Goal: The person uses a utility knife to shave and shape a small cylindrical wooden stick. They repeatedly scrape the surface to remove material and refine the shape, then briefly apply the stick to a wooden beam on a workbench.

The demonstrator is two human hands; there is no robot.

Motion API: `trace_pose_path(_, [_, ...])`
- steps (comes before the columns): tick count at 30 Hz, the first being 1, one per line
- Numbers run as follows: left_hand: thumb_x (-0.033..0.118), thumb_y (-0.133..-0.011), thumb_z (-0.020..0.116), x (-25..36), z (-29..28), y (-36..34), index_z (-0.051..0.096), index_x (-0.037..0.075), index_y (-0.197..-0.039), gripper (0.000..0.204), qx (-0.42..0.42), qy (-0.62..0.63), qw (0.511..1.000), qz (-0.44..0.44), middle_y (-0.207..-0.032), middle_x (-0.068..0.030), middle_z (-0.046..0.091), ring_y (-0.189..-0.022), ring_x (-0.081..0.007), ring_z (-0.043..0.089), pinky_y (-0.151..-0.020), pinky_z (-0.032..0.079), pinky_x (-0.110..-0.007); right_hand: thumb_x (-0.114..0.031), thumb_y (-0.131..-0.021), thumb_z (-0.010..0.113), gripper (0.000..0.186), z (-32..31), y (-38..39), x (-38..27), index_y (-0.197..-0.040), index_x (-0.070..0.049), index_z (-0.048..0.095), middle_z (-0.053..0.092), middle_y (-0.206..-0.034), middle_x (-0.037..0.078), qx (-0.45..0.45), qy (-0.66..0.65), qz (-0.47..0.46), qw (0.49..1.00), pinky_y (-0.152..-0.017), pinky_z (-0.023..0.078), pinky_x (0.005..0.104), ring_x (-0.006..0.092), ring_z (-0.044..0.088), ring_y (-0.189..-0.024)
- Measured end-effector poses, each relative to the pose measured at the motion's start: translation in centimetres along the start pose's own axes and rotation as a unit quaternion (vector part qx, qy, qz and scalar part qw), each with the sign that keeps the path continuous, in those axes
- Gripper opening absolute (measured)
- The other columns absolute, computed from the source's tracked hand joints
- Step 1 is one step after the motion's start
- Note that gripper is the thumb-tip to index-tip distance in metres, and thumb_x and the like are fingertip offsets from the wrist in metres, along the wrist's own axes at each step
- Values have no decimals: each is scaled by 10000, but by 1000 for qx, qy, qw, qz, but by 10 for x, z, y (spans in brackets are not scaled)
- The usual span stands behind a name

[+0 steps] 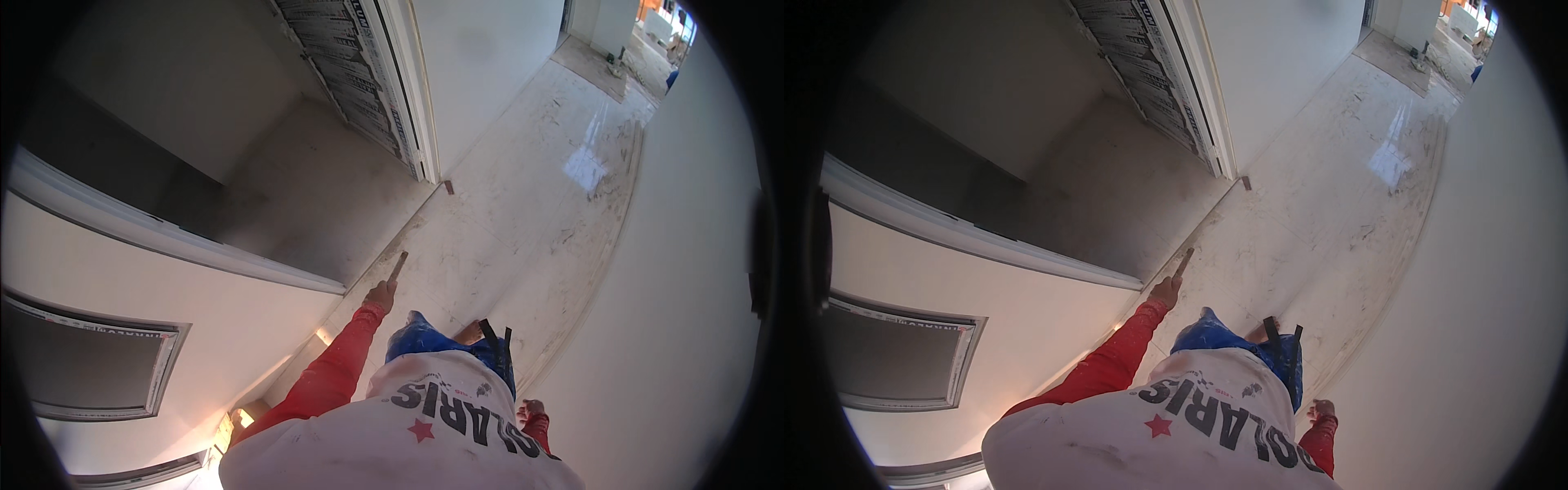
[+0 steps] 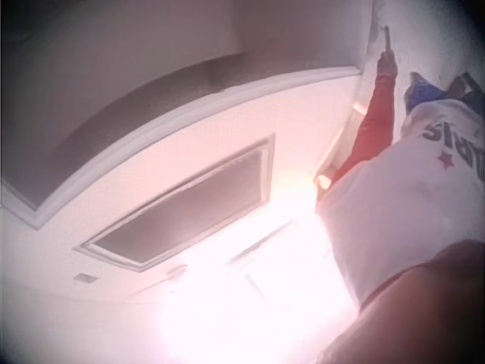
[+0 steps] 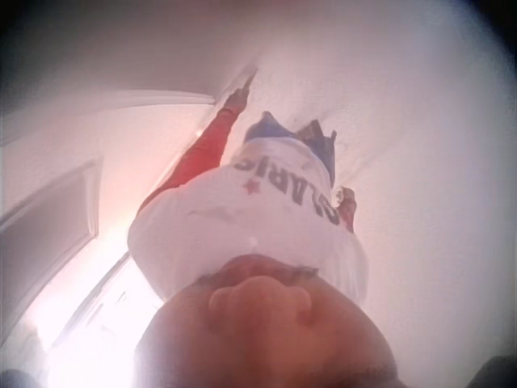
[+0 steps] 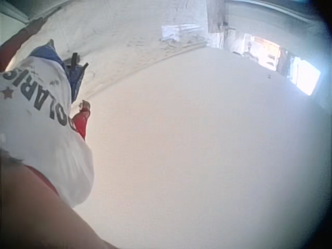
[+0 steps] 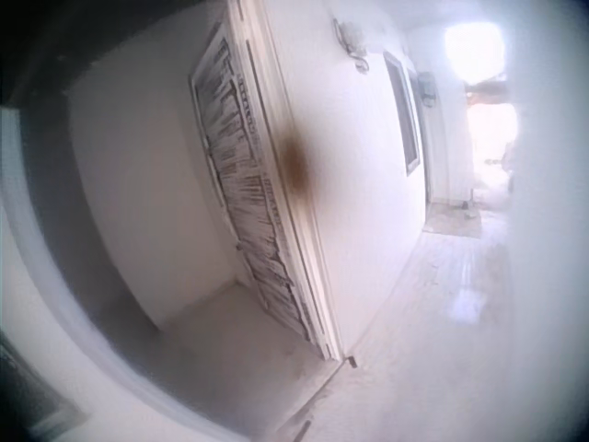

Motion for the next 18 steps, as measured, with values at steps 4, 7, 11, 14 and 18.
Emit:
trace_pose_path(4, [596,-1017,365,157,9,-67,603,14,-1145,642,-30,83,996,12,-1089,-287,683,-1067,-464,645,-920,498,-538,-240,-995,573,178,-252,6,-389,-1118,-116,539,608,-877,25,144,-132,-330,923,-454,383,274,147,590,-635])
trace_pose_path(7, [610,-1019,344,254,36,-139,601,5,-1187,679,-39,120,992,-1,-1102,-286,682,-1078,-459,643,-935,492,-531,-291,-1011,543,255,-380,84,-634,-1204,-125,550,621,-929,-8,130,-156,-501,841,-606,435,279,128,605,-755])
trace_pose_path(11, [632,-1015,327,352,111,-243,598,10,-1189,701,-63,138,988,-39,-1107,-285,682,-1069,-457,649,-933,483,-551,-291,-998,567,225,-435,79,-783,-1138,-116,588,622,-916,2,149,-79,-615,771,-589,426,244,105,601,-738])
trace_pose_path(14, [636,-1013,324,462,124,-331,595,20,-1168,690,-55,133,989,-35,-1096,-283,685,-1065,-457,651,-924,483,-561,-250,-996,554,147,-451,-51,-774,-1084,-131,558,631,-891,25,105,-131,-483,859,-509,421,242,120,616,-665])
trace_pose_path(18, [615,-1013,346,601,107,-415,578,35,-1124,635,-5,113,993,-24,-1010,-294,686,-1007,-500,638,-888,479,-587,-87,-927,600,21,-417,-178,-688,-919,-69,608,636,-809,54,15,32,-65,997,-421,385,292,184,633,-610])
Point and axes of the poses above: each hand's wrist, its own y-axis away from the middle knuckle, its own z-axis out of the palm, x = y × z, the point moved 6 cm from there along -y, towards the middle knuckle
